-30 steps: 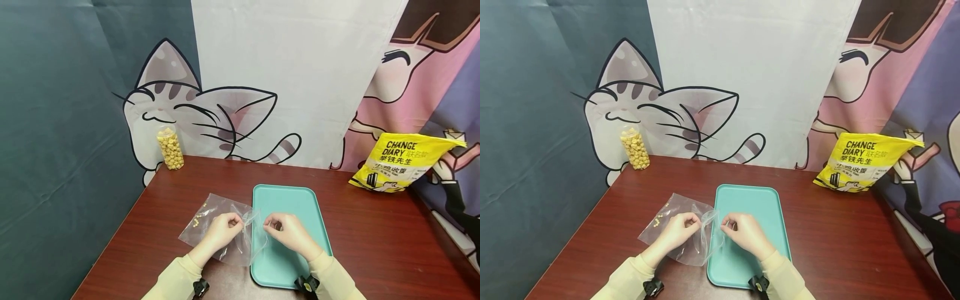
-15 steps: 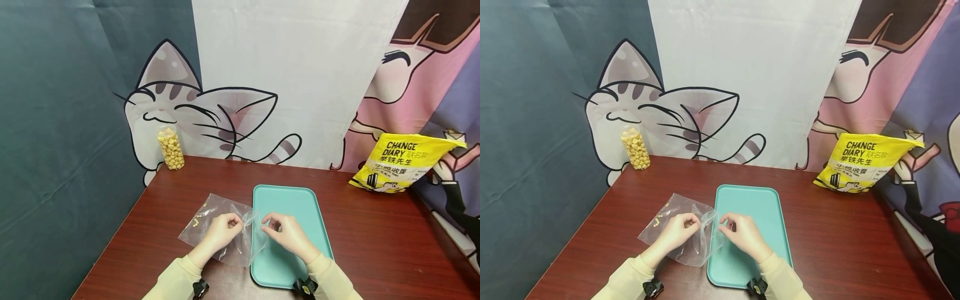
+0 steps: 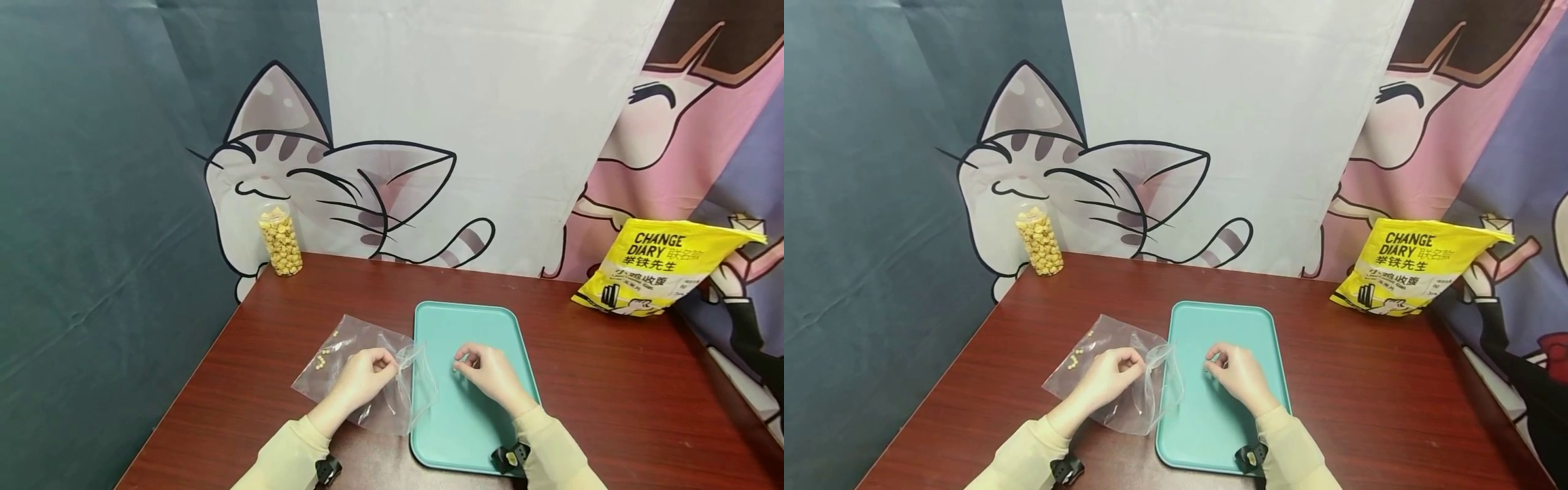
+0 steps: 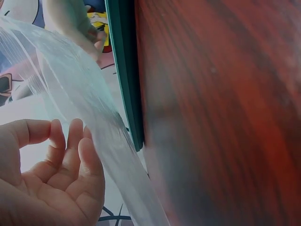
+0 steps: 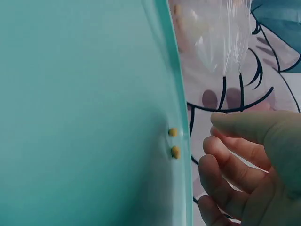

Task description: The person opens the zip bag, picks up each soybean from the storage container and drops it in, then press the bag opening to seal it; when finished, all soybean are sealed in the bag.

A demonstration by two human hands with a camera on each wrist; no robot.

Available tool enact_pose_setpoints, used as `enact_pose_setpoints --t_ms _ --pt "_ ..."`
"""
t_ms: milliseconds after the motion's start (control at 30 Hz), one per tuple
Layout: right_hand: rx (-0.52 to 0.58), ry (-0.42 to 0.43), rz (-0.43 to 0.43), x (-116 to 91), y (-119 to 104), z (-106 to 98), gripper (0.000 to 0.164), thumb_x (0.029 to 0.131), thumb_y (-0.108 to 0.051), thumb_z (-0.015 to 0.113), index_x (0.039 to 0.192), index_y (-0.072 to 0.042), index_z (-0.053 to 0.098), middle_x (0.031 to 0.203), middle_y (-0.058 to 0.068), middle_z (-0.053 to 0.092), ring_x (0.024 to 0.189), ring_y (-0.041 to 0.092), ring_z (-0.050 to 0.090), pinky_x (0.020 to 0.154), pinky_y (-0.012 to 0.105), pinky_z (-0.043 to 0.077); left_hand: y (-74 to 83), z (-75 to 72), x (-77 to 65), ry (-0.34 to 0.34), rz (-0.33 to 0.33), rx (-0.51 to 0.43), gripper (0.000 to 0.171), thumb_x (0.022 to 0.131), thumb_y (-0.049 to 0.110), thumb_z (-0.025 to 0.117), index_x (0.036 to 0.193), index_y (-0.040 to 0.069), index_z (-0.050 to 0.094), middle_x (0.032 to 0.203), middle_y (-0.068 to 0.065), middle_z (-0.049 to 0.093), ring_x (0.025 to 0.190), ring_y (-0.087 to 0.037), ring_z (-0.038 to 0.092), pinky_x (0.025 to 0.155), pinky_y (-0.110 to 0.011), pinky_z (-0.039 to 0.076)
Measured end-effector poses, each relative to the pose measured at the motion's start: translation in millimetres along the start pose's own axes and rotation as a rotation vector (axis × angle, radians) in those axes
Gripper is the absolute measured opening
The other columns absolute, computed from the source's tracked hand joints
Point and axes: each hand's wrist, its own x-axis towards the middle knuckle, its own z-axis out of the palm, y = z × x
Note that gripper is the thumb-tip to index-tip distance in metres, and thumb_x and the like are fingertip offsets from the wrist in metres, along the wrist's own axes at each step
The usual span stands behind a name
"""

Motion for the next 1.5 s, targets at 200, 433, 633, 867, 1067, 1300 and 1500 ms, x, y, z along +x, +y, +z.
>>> enact_pose_setpoints --t_ms 200,433,633,867,1067,1300,1500 --pt "-0.045 -0.044 0.030 3.8 7.7 1.1 0.009 0.080 -0.013 0.074 0.082 -0.017 0.067 0.059 -0.009 0.051 0.052 0.005 0.044 0.052 0.023 0.037 0.2 -0.7 -0.2 0.001 0.003 -0.002 0.007 0.081 0.015 0.062 0.076 0.014 0.066 0.067 0.008 0.063 0.059 -0.001 0.054 0.058 -0.022 0.042" --pt "-0.107 -0.116 0.032 7.5 6.9 2.9 0.011 0.078 -0.012 0.075 0.083 -0.018 0.067 0.063 -0.007 0.052 0.057 0.009 0.044 0.055 0.027 0.038 0.3 -1.1 0.6 0.000 -0.003 0.008 0.008 0.082 0.015 0.061 0.075 0.016 0.066 0.067 0.009 0.063 0.060 0.000 0.054 0.059 -0.022 0.043" --pt "-0.126 -0.142 0.024 8.3 6.5 3.8 0.013 0.077 -0.010 0.075 0.077 -0.019 0.066 0.063 -0.008 0.052 0.058 0.008 0.044 0.055 0.027 0.038 0.4 -1.0 0.6 0.001 0.008 0.005 0.008 0.081 0.015 0.062 0.075 0.015 0.066 0.066 0.008 0.063 0.059 0.000 0.054 0.058 -0.022 0.042" --pt "-0.118 -0.127 0.013 7.3 5.5 3.4 0.012 0.079 -0.011 0.074 0.076 -0.019 0.066 0.063 -0.009 0.051 0.058 0.008 0.044 0.055 0.026 0.037 0.8 -1.0 0.0 0.005 0.011 0.008 0.007 0.081 0.015 0.062 0.075 0.015 0.066 0.066 0.008 0.063 0.059 0.000 0.052 0.058 -0.022 0.042" --pt "-0.089 -0.102 -0.017 4.6 0.8 2.3 0.009 0.081 -0.014 0.072 0.079 -0.021 0.067 0.064 -0.010 0.053 0.057 0.006 0.045 0.054 0.024 0.038 2.0 -1.2 -0.9 0.004 0.008 0.009 0.007 0.081 0.015 0.062 0.075 0.015 0.066 0.066 0.008 0.062 0.059 0.000 0.052 0.058 -0.022 0.042" --pt "-0.031 -0.080 -0.065 2.1 -6.8 0.9 0.006 0.083 -0.016 0.072 0.082 -0.020 0.068 0.062 -0.011 0.051 0.055 0.003 0.043 0.051 0.023 0.037 1.9 -0.7 -1.3 0.003 0.006 0.006 0.007 0.081 0.015 0.062 0.076 0.015 0.066 0.067 0.008 0.063 0.059 0.000 0.052 0.058 -0.022 0.042" --pt "0.026 -0.065 -0.106 -1.4 -18.2 -1.2 0.003 0.084 -0.020 0.071 0.083 -0.019 0.068 0.061 -0.012 0.050 0.054 0.002 0.042 0.051 0.021 0.038 1.2 -0.4 -1.6 0.006 0.006 0.000 0.007 0.081 0.015 0.062 0.075 0.015 0.066 0.066 0.008 0.062 0.059 0.000 0.053 0.057 -0.022 0.042"
